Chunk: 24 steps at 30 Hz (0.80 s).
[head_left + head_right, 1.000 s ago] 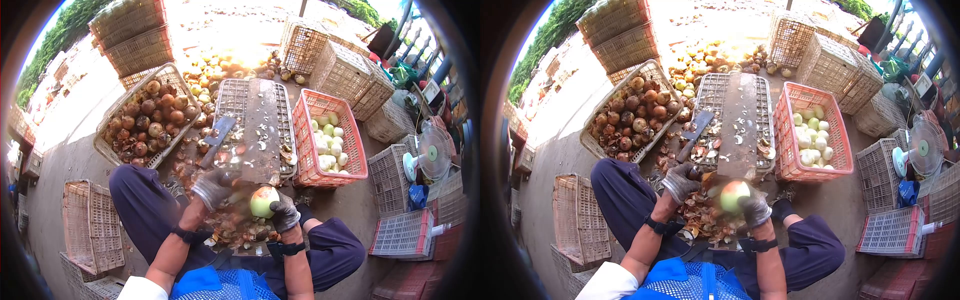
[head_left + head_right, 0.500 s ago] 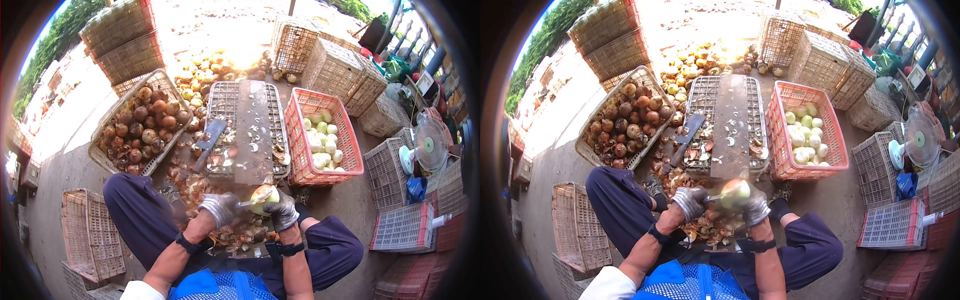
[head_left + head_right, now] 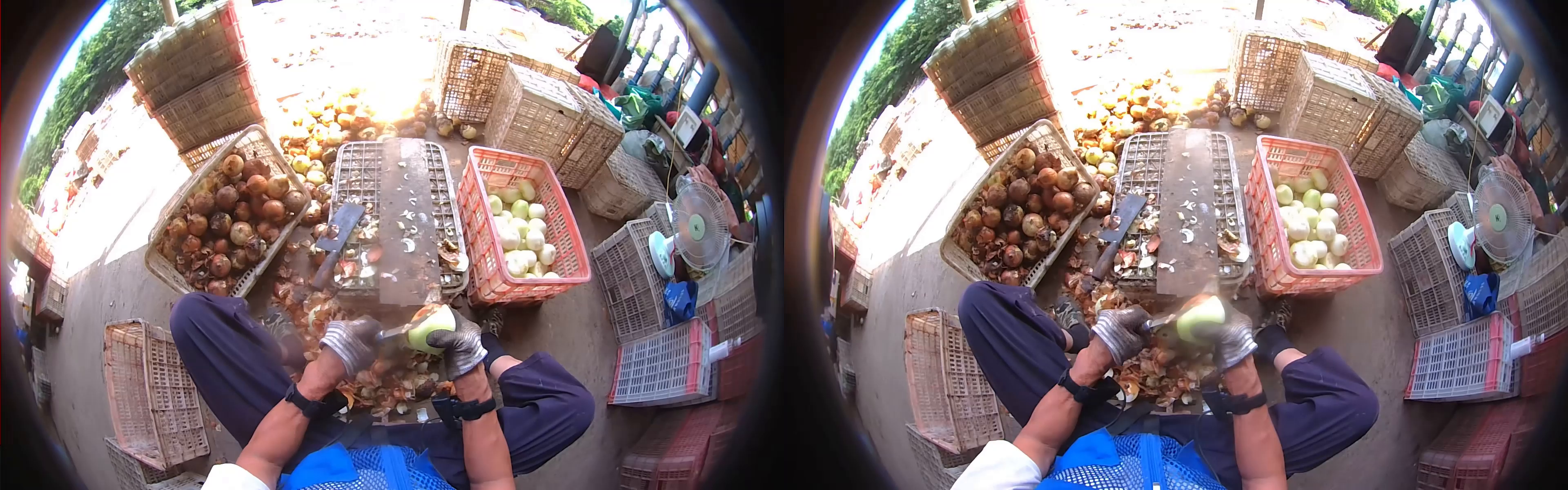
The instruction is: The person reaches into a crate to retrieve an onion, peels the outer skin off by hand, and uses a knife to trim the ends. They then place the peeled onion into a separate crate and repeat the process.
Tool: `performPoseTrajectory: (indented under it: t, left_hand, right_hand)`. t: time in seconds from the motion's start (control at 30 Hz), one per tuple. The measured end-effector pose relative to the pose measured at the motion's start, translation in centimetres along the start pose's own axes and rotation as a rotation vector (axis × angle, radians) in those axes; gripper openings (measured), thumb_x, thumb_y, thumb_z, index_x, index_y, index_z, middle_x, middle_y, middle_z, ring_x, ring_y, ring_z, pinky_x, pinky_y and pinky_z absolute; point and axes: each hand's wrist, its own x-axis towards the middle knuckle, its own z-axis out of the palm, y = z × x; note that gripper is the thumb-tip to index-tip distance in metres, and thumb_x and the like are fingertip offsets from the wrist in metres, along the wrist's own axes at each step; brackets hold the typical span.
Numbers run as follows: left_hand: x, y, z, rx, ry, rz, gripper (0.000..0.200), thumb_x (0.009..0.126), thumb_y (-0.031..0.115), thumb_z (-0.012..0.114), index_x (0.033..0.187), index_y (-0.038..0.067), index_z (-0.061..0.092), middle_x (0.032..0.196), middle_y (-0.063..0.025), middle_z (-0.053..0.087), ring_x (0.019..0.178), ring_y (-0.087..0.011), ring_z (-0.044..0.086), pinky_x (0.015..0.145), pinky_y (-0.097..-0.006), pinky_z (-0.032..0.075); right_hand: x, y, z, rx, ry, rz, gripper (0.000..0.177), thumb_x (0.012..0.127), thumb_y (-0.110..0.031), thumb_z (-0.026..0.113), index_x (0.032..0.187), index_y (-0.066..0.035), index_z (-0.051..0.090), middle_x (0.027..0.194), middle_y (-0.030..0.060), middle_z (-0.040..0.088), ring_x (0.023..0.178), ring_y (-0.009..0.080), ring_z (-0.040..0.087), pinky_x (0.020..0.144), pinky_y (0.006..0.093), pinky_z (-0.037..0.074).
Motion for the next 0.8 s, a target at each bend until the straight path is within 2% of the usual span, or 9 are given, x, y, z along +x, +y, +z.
performPoseTrajectory:
  t: [0.03,0.17,0.27,0.37,0.4,0.5,0.63,0.73,0.8]
  left_hand:
    - [-0.2,0.6,-0.2,0.047,-0.025,0.057,0.013,0.075,0.017,0.064,0.081,0.005,0.063,0.078,-0.0173,0.064,0.070,-0.0366,0.062,0.060,-0.0432,0.048]
    - [0.5,1.2,0.1,0.124,-0.177,-0.068,0.017,0.075,0.019,0.065,0.083,0.004,0.064,0.079,-0.0176,0.064,0.072,-0.0360,0.063,0.060,-0.0429,0.049]
    - [1.5,-1.4,1.1,0.104,-0.238,-0.227,0.019,0.075,0.018,0.067,0.086,0.004,0.063,0.075,-0.0161,0.063,0.067,-0.0297,0.063,0.057,-0.0395,0.049]
    - [0.7,-0.7,0.1,-0.497,-0.036,-0.444,0.021,0.068,0.009,0.073,0.084,0.004,0.060,0.072,-0.0035,0.060,0.066,-0.0130,0.054,0.058,-0.0311,0.047]
    - [0.4,-0.4,-0.4,-0.772,0.008,-0.411,0.026,0.070,0.008,0.076,0.091,0.002,0.062,0.079,0.0001,0.062,0.074,-0.0100,0.055,0.064,-0.0283,0.049]
    - [0.5,1.8,-1.7,-0.828,0.096,-0.219,0.032,0.071,0.006,0.075,0.101,0.003,0.064,0.086,-0.0007,0.064,0.079,-0.0095,0.056,0.070,-0.0266,0.049]
    - [1.0,0.9,0.1,-0.797,0.045,-0.220,0.043,0.069,0.009,0.077,0.109,0.003,0.064,0.090,-0.0015,0.064,0.082,-0.0081,0.055,0.074,-0.0255,0.049]
    - [1.3,0.2,1.1,-0.758,-0.015,-0.290,0.047,0.067,0.012,0.079,0.110,0.003,0.063,0.089,-0.0007,0.065,0.080,-0.0071,0.055,0.071,-0.0251,0.050]
    - [1.4,0.0,1.3,-0.654,-0.001,-0.276,0.046,0.067,0.011,0.079,0.110,0.003,0.064,0.088,-0.0001,0.064,0.079,-0.0069,0.055,0.070,-0.0249,0.050]
  right_hand:
    - [-0.2,-0.1,0.2,-0.007,-0.012,0.005,0.065,0.056,-0.010,0.079,0.114,0.006,0.055,0.100,0.0130,0.064,0.087,0.0253,0.064,0.080,0.0366,0.055]
    - [-0.1,0.4,-0.1,-0.017,0.003,0.003,0.067,0.055,-0.010,0.080,0.115,0.005,0.055,0.099,0.0129,0.064,0.086,0.0252,0.064,0.079,0.0365,0.055]
    - [0.6,1.4,-1.3,-0.023,-0.069,-0.012,0.068,0.054,-0.010,0.081,0.114,0.005,0.055,0.099,0.0124,0.064,0.086,0.0246,0.064,0.077,0.0363,0.055]
    - [0.6,0.8,-1.0,-0.075,-0.064,0.005,0.069,0.053,-0.009,0.082,0.114,0.003,0.055,0.099,0.0113,0.064,0.085,0.0236,0.064,0.076,0.0358,0.055]
    - [0.6,0.8,-0.9,-0.074,-0.067,0.024,0.069,0.053,-0.010,0.083,0.115,0.002,0.055,0.099,0.0108,0.064,0.085,0.0234,0.064,0.075,0.0358,0.055]
    - [1.3,1.3,-0.8,-0.254,-0.073,0.018,0.069,0.052,-0.012,0.084,0.115,-0.001,0.057,0.098,0.0080,0.064,0.085,0.0219,0.064,0.074,0.0345,0.055]
    - [1.1,1.5,0.8,-0.565,-0.033,0.013,0.070,0.049,-0.017,0.086,0.114,-0.005,0.060,0.098,0.0058,0.067,0.086,0.0192,0.065,0.075,0.0326,0.054]
    - [1.0,1.4,1.9,-0.998,0.009,-0.065,0.071,0.047,-0.018,0.086,0.113,-0.005,0.062,0.099,0.0058,0.068,0.087,0.0164,0.065,0.076,0.0314,0.053]
    - [1.2,1.9,1.5,-1.022,-0.011,-0.078,0.074,0.046,-0.019,0.087,0.114,-0.005,0.062,0.100,0.0071,0.068,0.087,0.0167,0.065,0.078,0.0314,0.053]
